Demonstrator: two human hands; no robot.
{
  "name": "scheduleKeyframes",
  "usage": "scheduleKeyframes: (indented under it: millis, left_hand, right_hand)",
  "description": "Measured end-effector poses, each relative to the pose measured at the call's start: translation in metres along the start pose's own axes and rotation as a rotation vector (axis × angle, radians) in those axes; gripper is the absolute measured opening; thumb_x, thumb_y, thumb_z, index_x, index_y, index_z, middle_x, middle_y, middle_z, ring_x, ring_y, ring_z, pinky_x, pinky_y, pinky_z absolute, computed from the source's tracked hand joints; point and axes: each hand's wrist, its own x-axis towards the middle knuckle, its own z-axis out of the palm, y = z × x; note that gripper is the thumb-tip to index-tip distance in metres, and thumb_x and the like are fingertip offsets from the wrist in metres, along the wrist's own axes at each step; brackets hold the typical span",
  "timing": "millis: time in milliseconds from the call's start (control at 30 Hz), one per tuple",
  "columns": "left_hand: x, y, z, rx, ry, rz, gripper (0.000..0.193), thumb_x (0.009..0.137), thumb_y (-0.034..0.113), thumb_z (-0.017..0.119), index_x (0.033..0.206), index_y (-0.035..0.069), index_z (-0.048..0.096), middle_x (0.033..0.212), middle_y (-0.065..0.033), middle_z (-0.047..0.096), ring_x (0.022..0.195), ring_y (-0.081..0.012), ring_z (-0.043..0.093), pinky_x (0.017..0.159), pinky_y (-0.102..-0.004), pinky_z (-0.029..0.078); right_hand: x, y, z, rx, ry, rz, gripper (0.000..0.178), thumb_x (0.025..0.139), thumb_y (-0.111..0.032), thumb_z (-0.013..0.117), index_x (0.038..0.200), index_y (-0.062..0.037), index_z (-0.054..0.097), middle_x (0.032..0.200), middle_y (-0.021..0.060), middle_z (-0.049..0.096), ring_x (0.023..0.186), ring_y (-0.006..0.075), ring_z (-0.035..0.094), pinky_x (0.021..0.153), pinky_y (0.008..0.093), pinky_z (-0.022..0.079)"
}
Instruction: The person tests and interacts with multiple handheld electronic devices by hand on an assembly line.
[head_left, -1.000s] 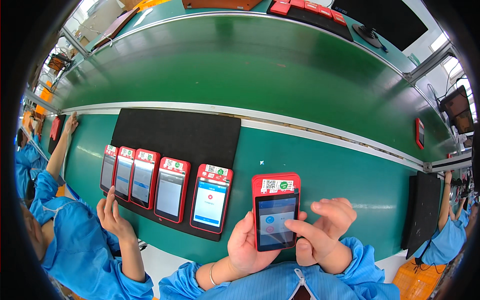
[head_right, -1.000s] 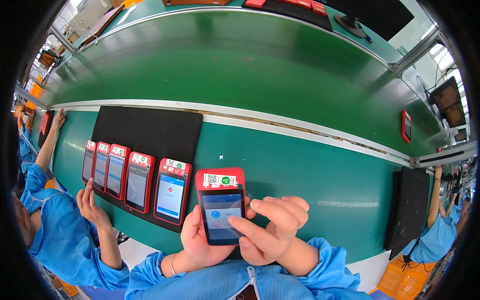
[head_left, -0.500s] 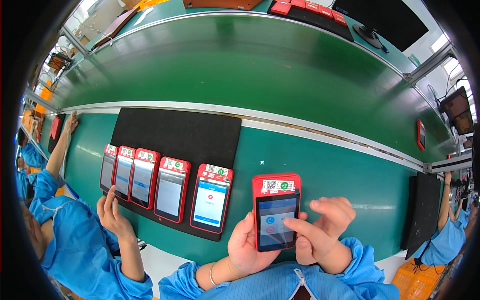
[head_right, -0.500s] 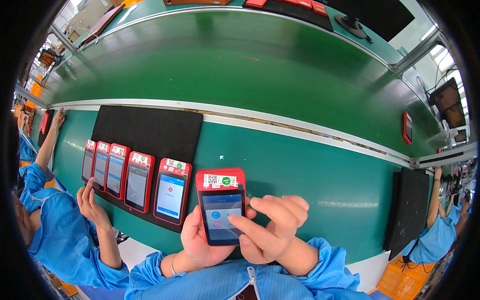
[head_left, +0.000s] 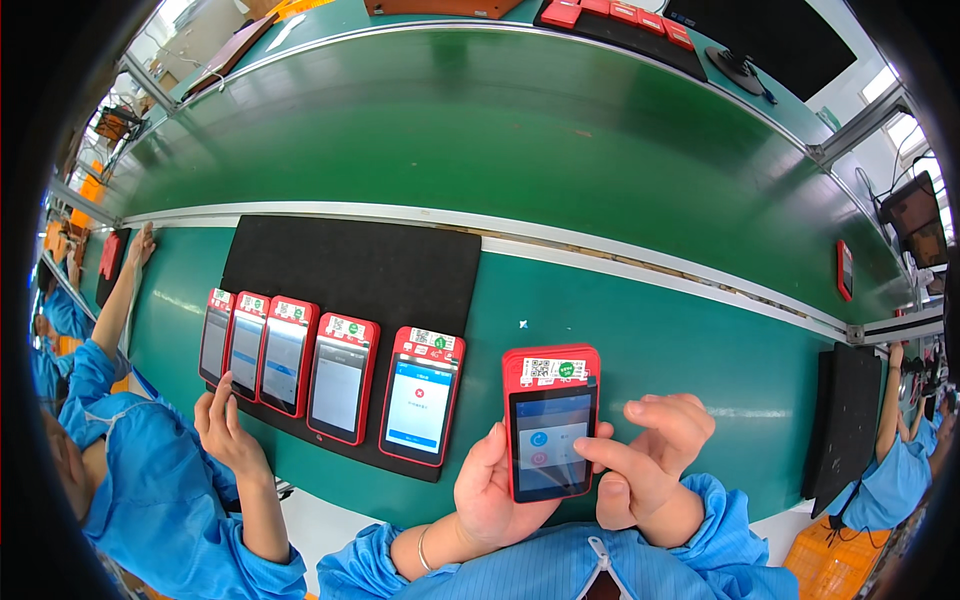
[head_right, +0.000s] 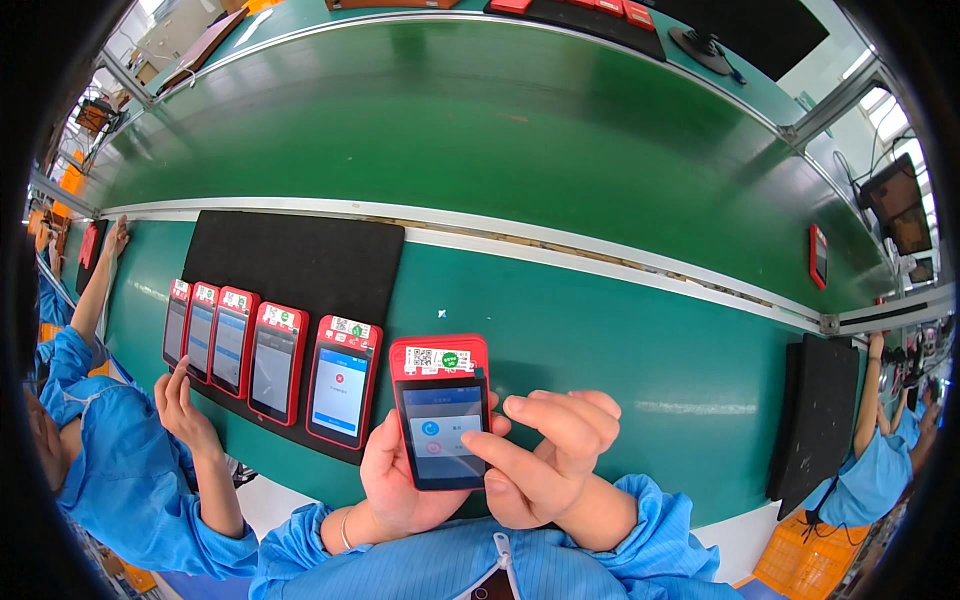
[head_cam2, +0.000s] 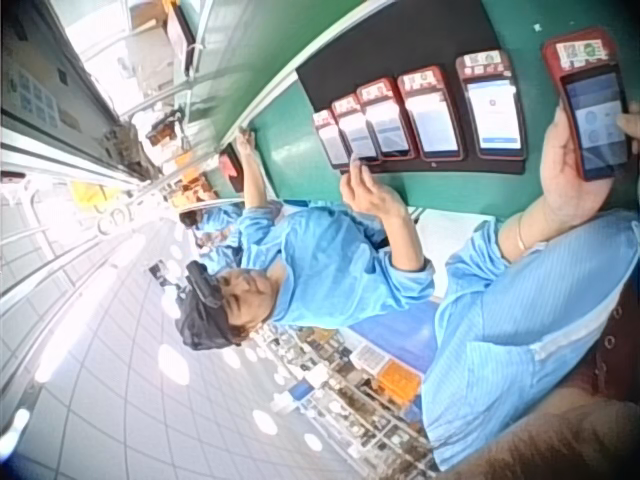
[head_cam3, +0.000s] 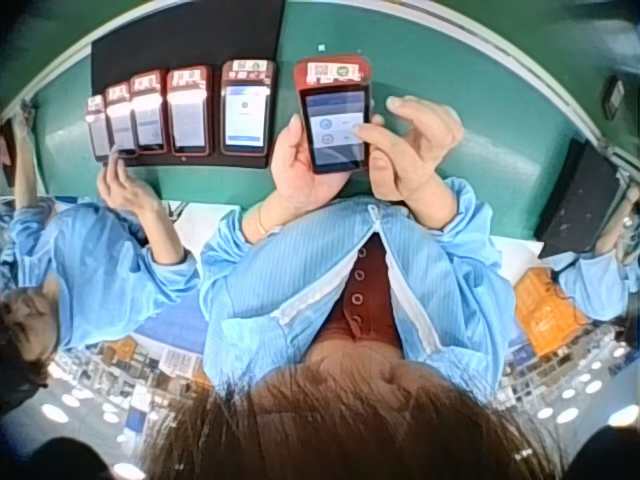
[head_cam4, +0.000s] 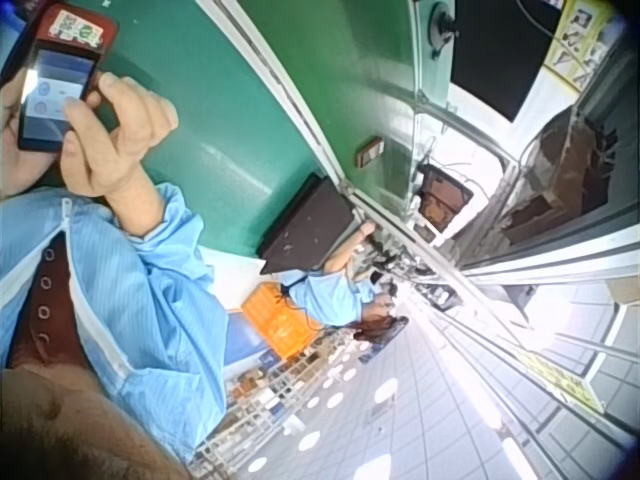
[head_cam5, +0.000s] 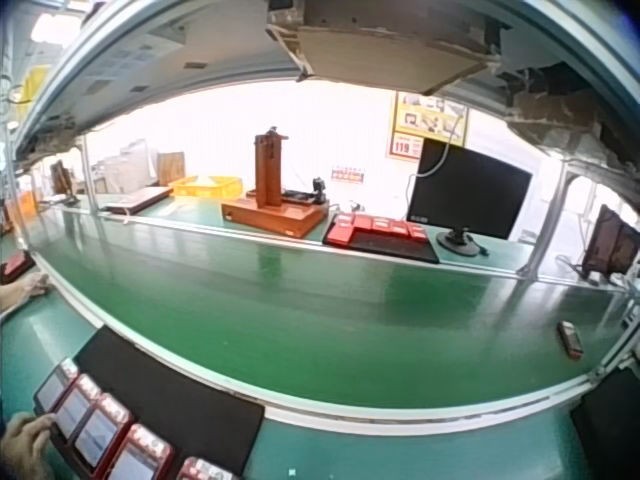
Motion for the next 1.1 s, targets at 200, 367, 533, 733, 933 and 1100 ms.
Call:
scheduleKeyframes:
  millis: [200,367,533,733,933,1100]
  left_hand:
    - [0.001,0.000,0.000,-0.010,0.005,-0.003,0.060,0.100,0.042,0.022,0.144,0.005,0.038,0.140,-0.0186,0.047,0.121,-0.0337,0.054,0.104,-0.0455,0.042]
    - [-0.003,0.002,-0.005,-0.007,-0.049,-0.015,0.060,0.101,0.043,0.022,0.144,0.004,0.036,0.141,-0.0187,0.046,0.123,-0.0337,0.052,0.103,-0.0462,0.043]
    - [-0.003,0.001,-0.009,-0.035,-0.104,-0.085,0.066,0.100,0.049,0.026,0.147,0.003,0.030,0.146,-0.0188,0.040,0.124,-0.0339,0.050,0.101,-0.0505,0.042]
    - [-0.007,0.002,-0.012,-0.180,-0.377,-0.186,0.073,0.099,0.055,0.029,0.149,0.002,0.024,0.145,-0.0252,0.038,0.123,-0.0329,0.050,0.101,-0.0434,0.040]
    - [-0.016,0.012,-0.005,-0.165,-0.489,-0.404,0.074,0.099,0.055,0.032,0.151,0.003,0.019,0.147,-0.0282,0.033,0.128,-0.0340,0.046,0.109,-0.0433,0.033]
    - [-0.012,-0.005,-0.012,-0.467,-0.673,-0.364,0.063,0.105,0.045,0.025,0.153,0.006,0.014,0.150,-0.0225,0.033,0.134,-0.0282,0.041,0.111,-0.0401,0.032]
  right_hand:
    - [0.000,-0.001,0.001,0.005,-0.002,-0.004,0.029,0.084,-0.031,0.050,0.091,-0.0201,0.076,0.109,0.0068,0.058,0.094,0.0218,0.050,0.084,0.0381,0.034]
    - [0.004,-0.003,0.000,-0.005,-0.065,0.004,0.028,0.084,-0.031,0.052,0.093,-0.0211,0.076,0.109,0.0058,0.059,0.094,0.0222,0.050,0.083,0.0383,0.034]
    - [-0.010,0.004,0.004,0.309,0.088,0.278,0.033,0.090,-0.032,0.046,0.093,-0.0092,0.070,0.116,0.0156,0.053,0.100,0.0230,0.049,0.084,0.0390,0.036]
    - [0.010,0.024,0.029,0.405,-0.011,0.471,0.019,0.090,-0.012,0.052,0.097,-0.0042,0.067,0.117,0.0172,0.051,0.107,0.0286,0.048,0.093,0.0384,0.037]
    - [0.040,0.002,0.072,0.283,-0.389,-0.022,0.027,0.079,-0.016,0.065,0.106,-0.0173,0.071,0.130,0.0127,0.047,0.119,0.0335,0.041,0.099,0.0450,0.031]
    - [0.051,-0.003,0.098,0.318,-0.525,-0.079,0.028,0.090,-0.028,0.054,0.106,-0.0143,0.071,0.138,0.0143,0.041,0.125,0.0356,0.035,0.105,0.0462,0.022]
